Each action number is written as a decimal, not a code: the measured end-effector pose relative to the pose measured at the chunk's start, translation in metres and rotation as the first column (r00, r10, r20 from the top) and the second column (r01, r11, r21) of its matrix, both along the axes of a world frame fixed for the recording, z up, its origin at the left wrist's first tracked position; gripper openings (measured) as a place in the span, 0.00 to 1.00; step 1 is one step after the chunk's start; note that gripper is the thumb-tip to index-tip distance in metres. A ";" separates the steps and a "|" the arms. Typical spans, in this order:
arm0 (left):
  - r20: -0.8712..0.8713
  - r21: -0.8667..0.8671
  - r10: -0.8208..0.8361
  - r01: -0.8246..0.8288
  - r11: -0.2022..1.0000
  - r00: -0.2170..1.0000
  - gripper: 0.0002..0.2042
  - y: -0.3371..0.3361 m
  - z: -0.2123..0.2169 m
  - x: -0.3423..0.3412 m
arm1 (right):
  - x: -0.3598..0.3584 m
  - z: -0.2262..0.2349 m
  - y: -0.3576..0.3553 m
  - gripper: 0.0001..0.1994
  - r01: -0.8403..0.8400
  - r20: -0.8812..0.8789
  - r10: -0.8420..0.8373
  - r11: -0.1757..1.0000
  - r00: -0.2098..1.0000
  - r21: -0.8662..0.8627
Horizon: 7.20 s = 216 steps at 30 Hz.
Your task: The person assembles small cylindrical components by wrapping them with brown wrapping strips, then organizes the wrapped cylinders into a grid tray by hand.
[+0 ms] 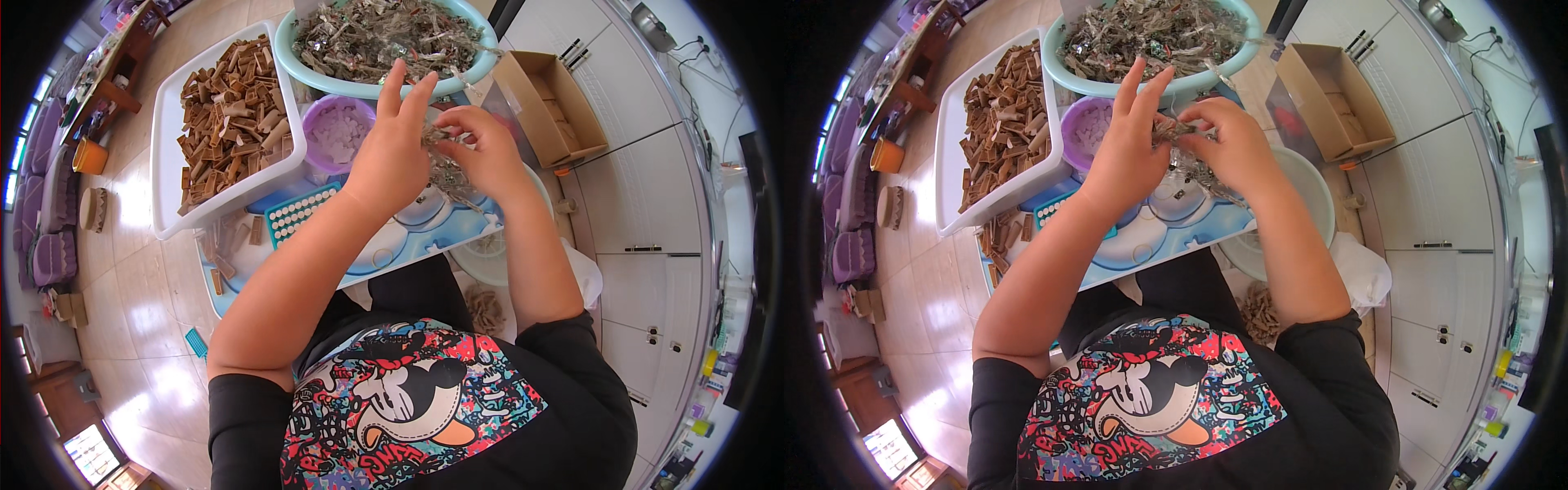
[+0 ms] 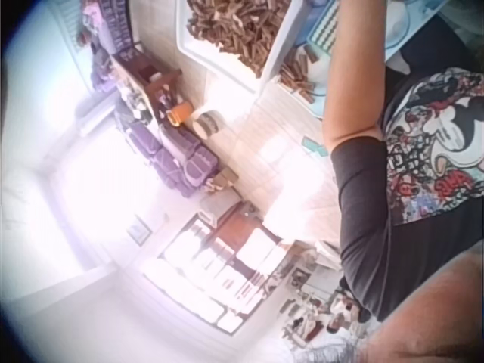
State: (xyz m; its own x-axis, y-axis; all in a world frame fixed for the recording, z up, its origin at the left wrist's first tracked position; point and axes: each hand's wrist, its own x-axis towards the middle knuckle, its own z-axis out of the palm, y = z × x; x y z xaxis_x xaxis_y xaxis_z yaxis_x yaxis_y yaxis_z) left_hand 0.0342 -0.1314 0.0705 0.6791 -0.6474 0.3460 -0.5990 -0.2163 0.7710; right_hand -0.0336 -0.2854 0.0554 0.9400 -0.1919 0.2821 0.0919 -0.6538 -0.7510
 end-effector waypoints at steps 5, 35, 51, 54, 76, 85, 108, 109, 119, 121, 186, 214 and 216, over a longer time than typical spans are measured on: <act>0.045 -0.050 0.134 -0.131 0.990 0.990 0.34 0.005 -0.010 -0.002 | -0.001 -0.002 -0.014 0.10 0.075 0.019 -0.093 0.896 0.996 0.437; -0.252 0.093 0.106 -0.085 0.992 0.962 0.13 0.040 -0.075 -0.032 | -0.001 -0.008 -0.001 0.08 -0.022 0.319 -0.232 0.777 0.919 0.629; -0.100 0.082 -0.238 0.247 0.966 0.966 0.14 0.053 -0.095 -0.067 | 0.039 -0.004 -0.049 0.11 0.431 0.086 -0.422 0.883 0.903 -0.187; 0.049 0.041 -0.121 0.119 0.992 0.991 0.14 0.057 -0.084 -0.069 | 0.025 0.023 -0.040 0.10 0.463 0.133 -0.458 0.886 0.879 -0.011; -0.851 -0.525 -0.405 -0.536 0.662 0.334 0.09 0.163 -0.048 -0.079 | -0.064 -0.020 0.131 0.06 -0.055 -0.246 0.153 0.929 0.957 0.365; -0.977 -0.190 -0.125 -0.441 0.877 0.172 0.11 0.198 -0.052 -0.101 | -0.056 -0.026 0.161 0.12 -0.386 -0.141 0.430 0.885 0.892 0.260; -0.936 -0.351 -0.319 -0.405 0.844 0.147 0.08 0.211 -0.077 -0.107 | -0.036 -0.040 0.180 0.06 -0.473 0.146 0.483 0.875 0.863 -0.101; -0.941 -0.338 -0.292 -0.386 0.859 0.174 0.09 0.211 -0.076 -0.107 | -0.037 -0.041 0.180 0.06 -0.476 0.148 0.486 0.874 0.861 -0.100; -0.779 0.020 0.401 -0.620 0.784 0.482 0.09 0.235 -0.060 -0.098 | -0.041 -0.044 0.179 0.05 -0.456 0.125 0.446 0.887 0.886 0.071; -0.422 0.086 0.744 -0.794 0.602 0.518 0.07 0.268 -0.079 -0.077 | -0.042 -0.045 0.177 0.05 -0.441 0.104 0.434 0.895 0.895 0.063; -0.926 -0.369 -0.338 -0.584 0.723 0.167 0.15 0.215 -0.075 -0.099 | -0.032 -0.042 0.196 0.06 -0.398 0.178 0.432 0.895 0.884 -0.200; -0.937 -0.313 -0.071 -0.734 0.602 0.341 0.11 0.203 -0.070 -0.099 | -0.054 -0.052 0.212 0.10 -0.354 0.074 0.346 0.920 0.935 0.169; -0.937 -0.317 -0.077 -0.734 0.601 0.342 0.11 0.203 -0.070 -0.099 | -0.053 -0.056 0.212 0.09 -0.365 0.058 0.360 0.919 0.931 0.151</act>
